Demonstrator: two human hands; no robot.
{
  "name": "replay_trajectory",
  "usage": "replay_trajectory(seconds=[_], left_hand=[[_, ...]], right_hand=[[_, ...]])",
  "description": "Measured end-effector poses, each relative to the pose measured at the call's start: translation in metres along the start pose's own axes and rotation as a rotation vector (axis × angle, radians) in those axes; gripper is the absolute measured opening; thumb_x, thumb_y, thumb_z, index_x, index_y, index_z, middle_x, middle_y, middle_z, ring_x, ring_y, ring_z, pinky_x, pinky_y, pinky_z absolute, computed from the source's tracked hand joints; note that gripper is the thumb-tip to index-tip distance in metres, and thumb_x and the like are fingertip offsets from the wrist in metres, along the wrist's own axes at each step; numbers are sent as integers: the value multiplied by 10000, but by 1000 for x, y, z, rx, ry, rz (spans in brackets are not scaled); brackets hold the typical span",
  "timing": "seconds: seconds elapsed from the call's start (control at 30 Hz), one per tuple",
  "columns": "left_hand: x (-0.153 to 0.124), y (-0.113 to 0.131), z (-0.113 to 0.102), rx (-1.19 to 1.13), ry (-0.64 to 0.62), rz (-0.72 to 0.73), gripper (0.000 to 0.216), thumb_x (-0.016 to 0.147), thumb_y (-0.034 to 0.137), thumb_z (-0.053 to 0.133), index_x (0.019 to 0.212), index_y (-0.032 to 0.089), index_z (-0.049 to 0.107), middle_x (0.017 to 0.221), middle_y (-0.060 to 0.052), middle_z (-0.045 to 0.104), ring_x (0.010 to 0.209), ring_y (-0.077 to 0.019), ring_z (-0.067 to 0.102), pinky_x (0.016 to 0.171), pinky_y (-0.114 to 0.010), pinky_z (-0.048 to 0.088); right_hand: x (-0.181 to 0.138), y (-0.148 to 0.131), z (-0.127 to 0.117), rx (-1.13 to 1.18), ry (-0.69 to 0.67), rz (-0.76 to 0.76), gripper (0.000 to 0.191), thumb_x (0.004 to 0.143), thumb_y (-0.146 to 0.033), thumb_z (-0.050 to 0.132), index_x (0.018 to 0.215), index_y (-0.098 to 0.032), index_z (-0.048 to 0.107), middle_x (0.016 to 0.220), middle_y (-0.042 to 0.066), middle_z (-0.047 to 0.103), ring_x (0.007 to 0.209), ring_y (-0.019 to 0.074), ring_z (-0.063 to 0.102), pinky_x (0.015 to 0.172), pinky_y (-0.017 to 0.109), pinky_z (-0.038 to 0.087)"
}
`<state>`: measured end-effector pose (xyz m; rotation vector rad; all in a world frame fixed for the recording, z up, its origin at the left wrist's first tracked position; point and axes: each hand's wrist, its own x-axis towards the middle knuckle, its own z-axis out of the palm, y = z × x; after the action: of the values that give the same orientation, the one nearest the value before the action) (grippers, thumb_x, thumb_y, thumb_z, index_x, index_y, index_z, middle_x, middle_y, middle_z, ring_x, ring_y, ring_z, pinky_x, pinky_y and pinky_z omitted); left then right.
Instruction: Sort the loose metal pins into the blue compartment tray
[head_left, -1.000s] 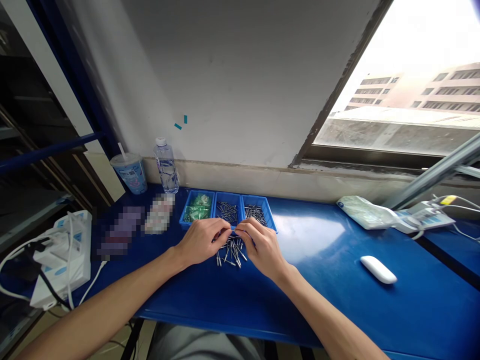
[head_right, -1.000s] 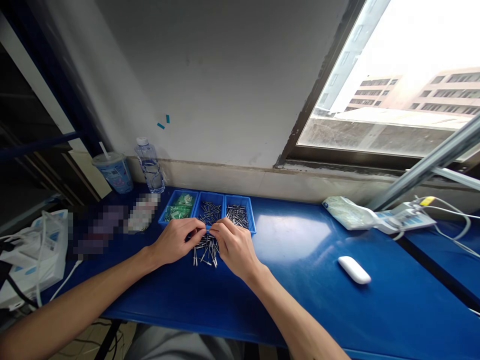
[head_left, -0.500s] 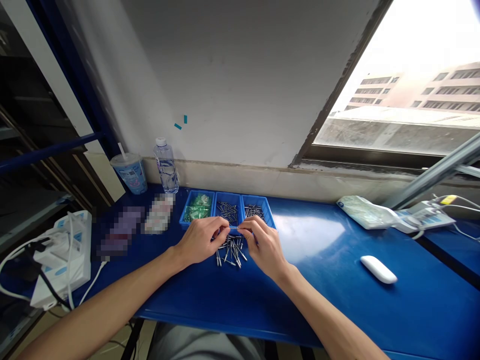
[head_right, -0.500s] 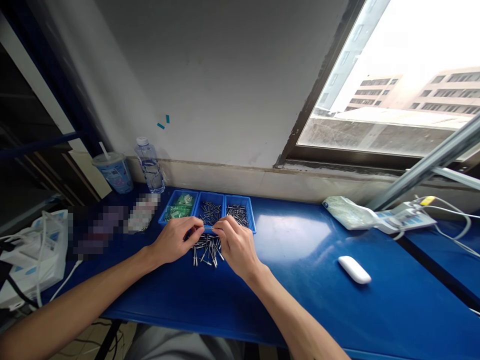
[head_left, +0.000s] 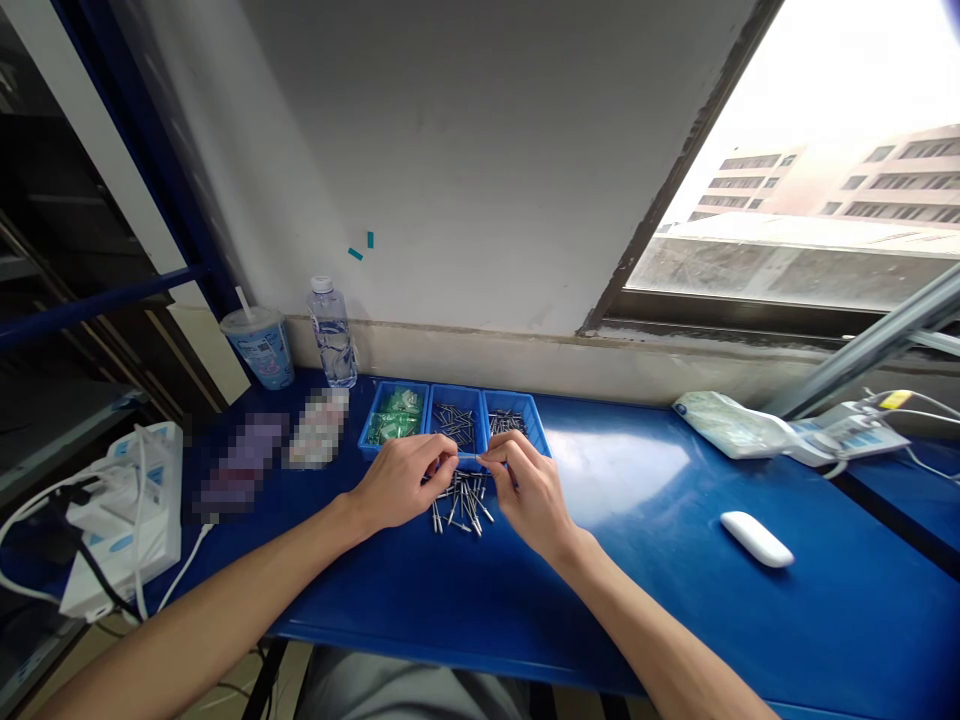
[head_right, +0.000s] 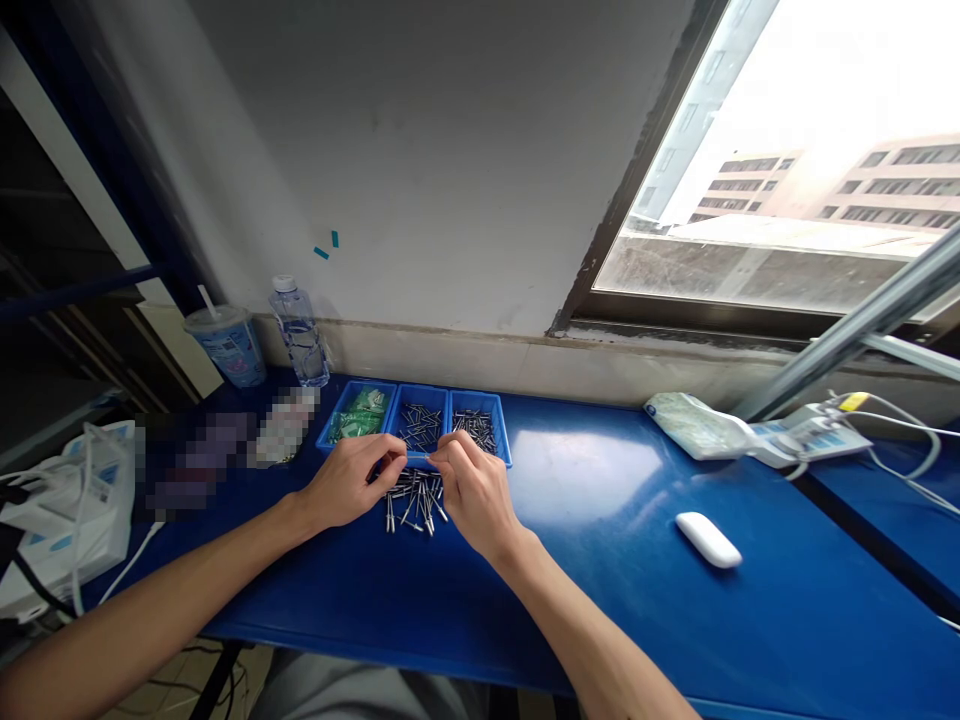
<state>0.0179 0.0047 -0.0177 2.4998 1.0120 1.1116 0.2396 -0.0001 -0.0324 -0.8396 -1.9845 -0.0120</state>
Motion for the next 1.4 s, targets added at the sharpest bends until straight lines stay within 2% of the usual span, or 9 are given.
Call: replay_trajectory(seconds=[0.3,0.63,0.8,1.13,1.4], left_hand=[[-1,0,0,-14,-24,37,154,1052,248,501,940,194,591,707,34,571,618,-117,545,618,-240,407],[-2,-1,2,6,-59,90,139,1048,230,497,967,195,605,778,9,646,666,-135,600,653,-254,445],[-2,-2,3,7,-85,130,125,1040,217,508,1005,191,625,771,9,643,658,-138,604,637,-252,437],[-3,-2,3,20,-51,154,130,1044,225,544,985,185,653,772,3,672,668,-137,625,631,-255,434],[-1,0,3,9,-17,126,128,1038,232,547,986,191,657,780,8,680,665,-133,628,638,-259,450]], right_hand=[[0,-1,1,27,-33,9,208,1090,-159,445,965,-227,596,953,52,688,743,156,657,618,270,480],[0,-1,2,50,-104,-61,209,1105,-147,440,990,-212,602,940,49,697,747,144,661,632,249,491],[0,-2,3,74,-162,-55,253,1129,-190,395,993,-213,608,914,54,688,712,146,630,624,258,475],[-2,0,3,33,-256,5,411,1169,-353,339,877,-202,586,759,20,600,580,124,504,565,266,372],[0,-3,3,74,-212,-32,310,1156,-272,344,1031,-211,621,910,58,675,694,147,624,609,252,462]])
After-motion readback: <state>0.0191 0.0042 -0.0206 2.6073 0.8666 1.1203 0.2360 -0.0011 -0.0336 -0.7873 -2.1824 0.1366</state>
